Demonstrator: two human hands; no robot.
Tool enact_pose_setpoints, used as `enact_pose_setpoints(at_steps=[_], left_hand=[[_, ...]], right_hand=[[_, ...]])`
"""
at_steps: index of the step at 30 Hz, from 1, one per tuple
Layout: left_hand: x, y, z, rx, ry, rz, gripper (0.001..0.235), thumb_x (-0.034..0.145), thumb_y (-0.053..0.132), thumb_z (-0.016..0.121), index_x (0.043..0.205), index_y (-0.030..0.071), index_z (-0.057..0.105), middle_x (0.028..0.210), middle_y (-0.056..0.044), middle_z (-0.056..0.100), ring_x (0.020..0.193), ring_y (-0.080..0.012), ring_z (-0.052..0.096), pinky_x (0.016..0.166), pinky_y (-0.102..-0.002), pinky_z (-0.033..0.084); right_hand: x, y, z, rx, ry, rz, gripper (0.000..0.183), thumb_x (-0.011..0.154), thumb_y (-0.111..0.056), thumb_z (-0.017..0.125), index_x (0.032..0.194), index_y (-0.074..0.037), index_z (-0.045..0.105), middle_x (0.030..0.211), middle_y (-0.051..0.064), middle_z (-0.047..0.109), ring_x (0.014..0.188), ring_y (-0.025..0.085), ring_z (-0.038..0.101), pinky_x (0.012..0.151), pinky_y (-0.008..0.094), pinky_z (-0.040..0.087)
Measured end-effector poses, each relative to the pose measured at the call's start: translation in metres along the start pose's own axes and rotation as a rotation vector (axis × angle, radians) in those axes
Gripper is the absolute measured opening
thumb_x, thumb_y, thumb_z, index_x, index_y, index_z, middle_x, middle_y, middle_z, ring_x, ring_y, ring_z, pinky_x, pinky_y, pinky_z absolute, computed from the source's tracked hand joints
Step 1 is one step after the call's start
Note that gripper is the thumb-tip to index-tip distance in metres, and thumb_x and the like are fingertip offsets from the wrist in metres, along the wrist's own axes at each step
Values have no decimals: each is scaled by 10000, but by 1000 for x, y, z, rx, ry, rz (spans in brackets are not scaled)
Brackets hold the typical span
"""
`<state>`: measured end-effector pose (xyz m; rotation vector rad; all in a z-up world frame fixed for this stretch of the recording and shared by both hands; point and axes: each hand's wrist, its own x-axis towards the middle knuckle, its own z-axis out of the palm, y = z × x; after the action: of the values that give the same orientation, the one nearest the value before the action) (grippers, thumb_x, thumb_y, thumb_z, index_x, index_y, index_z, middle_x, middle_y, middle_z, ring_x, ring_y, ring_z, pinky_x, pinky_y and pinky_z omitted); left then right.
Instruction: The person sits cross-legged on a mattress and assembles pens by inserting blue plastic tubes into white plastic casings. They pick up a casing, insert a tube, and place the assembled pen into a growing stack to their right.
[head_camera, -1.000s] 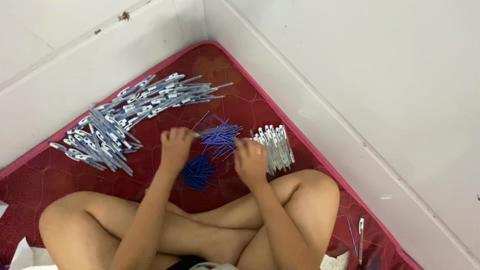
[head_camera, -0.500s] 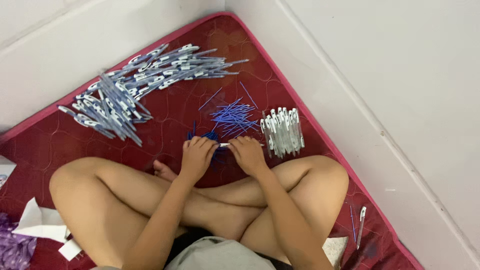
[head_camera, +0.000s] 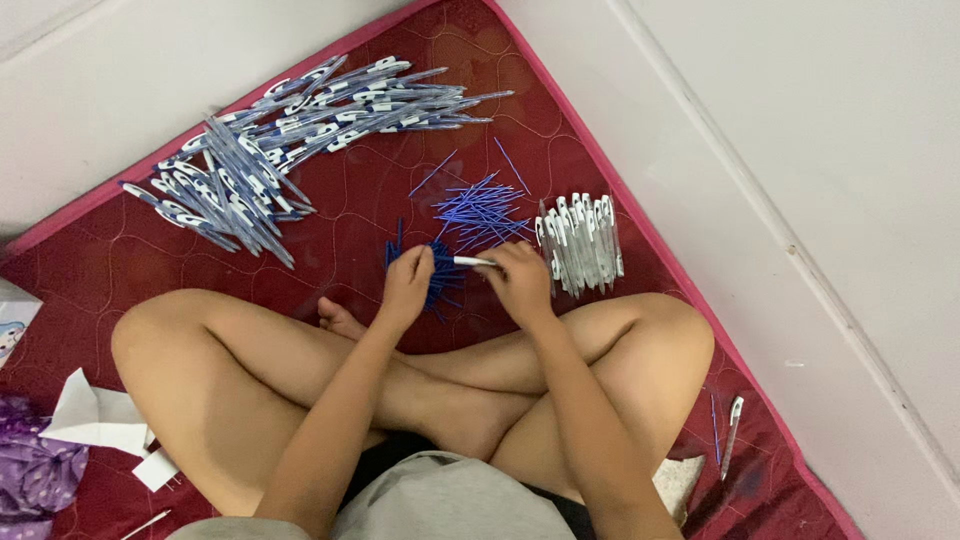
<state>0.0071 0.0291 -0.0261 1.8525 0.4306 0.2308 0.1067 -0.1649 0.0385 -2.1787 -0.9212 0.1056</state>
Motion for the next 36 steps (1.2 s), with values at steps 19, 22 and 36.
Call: enact_pose_setpoints(at_steps=[19,22,36], left_hand=[[-9,33,-35,-351,-96,-217,302,1079,171,457,803,119,568,693,13,430,676,-129,459,670,-260,429],[-17,45,-50,199,-173,-288,401,1092,329,498,1118,9,738,978,-184,763,936,-308,699,816,-473,554],[-17,83,47,-9,-214,5,421,1111,211,370,1344,-89,552,1230,-366,646,1220,-523,589,1052,-594,447]], right_hand=[[-1,26,-34,-80,297,201,323,737,99,733,770,-209,642,809,-66,666,938,207,597,1035,401,348],[-5,41,-30,-42,315,270,339,710,132,733,767,-192,653,827,-64,671,950,204,586,1095,434,309],[-9,22,-14,-498,202,-67,198,804,7,738,764,-181,686,883,-21,667,1010,198,564,1175,521,273]])
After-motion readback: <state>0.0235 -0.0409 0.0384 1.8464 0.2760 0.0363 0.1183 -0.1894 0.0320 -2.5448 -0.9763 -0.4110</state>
